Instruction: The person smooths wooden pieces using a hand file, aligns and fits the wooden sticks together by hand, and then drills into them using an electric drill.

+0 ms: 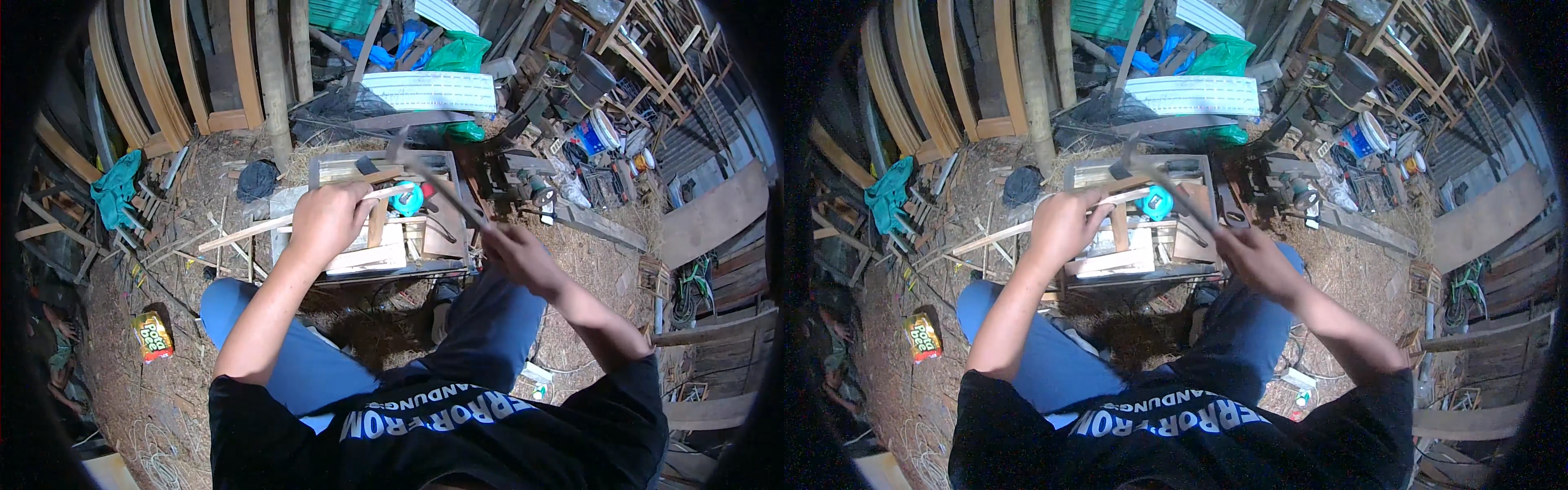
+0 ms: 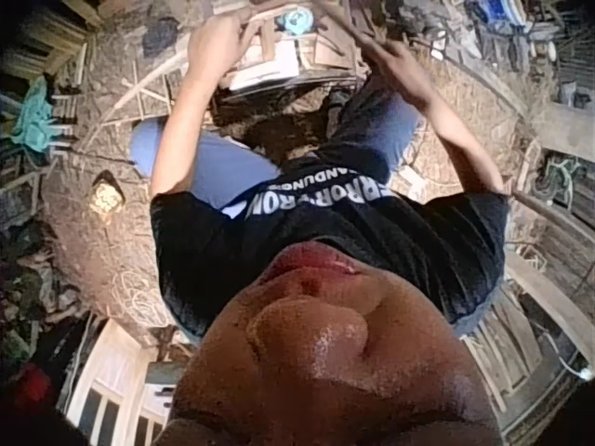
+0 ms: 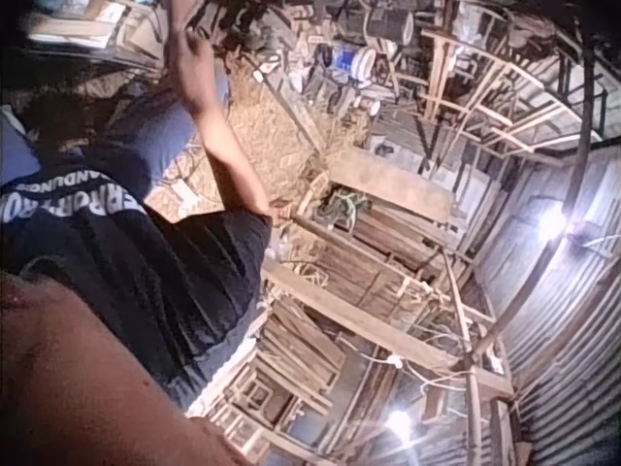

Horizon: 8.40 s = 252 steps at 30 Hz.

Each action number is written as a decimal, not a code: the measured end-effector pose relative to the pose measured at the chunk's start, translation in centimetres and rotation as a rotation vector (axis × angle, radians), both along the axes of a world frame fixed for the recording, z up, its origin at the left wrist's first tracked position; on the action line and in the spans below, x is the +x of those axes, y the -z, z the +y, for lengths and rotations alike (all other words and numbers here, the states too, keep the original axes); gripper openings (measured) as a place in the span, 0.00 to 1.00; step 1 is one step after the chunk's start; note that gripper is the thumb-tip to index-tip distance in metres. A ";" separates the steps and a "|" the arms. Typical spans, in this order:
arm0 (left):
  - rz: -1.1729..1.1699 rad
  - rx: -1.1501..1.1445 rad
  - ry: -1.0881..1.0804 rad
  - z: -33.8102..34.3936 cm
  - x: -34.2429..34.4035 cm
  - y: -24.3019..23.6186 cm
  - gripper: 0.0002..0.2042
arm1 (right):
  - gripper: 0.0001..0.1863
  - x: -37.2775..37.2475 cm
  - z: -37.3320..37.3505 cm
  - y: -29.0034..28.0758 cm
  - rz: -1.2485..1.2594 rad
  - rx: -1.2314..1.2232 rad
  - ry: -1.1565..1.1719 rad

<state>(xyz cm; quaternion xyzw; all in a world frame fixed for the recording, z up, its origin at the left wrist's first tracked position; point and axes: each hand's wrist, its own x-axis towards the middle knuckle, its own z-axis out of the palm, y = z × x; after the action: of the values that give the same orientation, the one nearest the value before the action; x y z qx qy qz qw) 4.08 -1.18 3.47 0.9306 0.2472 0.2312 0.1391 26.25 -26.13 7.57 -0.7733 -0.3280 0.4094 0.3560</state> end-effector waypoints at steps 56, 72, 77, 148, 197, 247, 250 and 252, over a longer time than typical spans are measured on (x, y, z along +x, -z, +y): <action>-0.069 0.027 0.183 3.7 -0.3 -0.7 0.10 | 0.12 0.0 16.7 6.5 -0.432 0.734 -0.501; -0.029 0.013 0.140 3.2 -0.4 -1.0 0.10 | 0.10 -0.7 16.3 6.1 -0.449 0.665 -0.486; -0.085 -0.079 0.208 3.3 -0.5 -1.1 0.09 | 0.11 -0.6 16.4 6.7 -0.469 0.757 -0.495; -0.073 0.017 0.156 1.2 -1.6 -0.6 0.07 | 0.12 -3.4 14.5 7.6 -0.708 0.804 -0.462; -0.433 0.269 0.333 -1.2 -2.3 -2.4 0.13 | 0.20 0.0 13.1 4.9 -0.871 1.257 -0.518; -0.062 -0.028 0.238 1.3 -0.8 -0.9 0.10 | 0.12 -1.3 13.5 6.8 -0.472 0.758 -0.520; -0.063 -0.004 0.247 1.3 -0.9 -0.9 0.09 | 0.12 -1.7 13.2 6.1 -0.310 0.552 -0.472; -0.075 0.016 0.253 1.3 -1.0 -1.0 0.09 | 0.11 -1.6 13.4 6.4 -0.333 0.646 -0.505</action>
<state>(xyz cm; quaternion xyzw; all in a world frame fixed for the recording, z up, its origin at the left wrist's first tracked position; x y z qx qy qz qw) 3.09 0.11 4.48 0.9462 0.1208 0.2482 0.1689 24.67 -12.75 1.16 -0.5732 -0.6708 0.2301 0.4105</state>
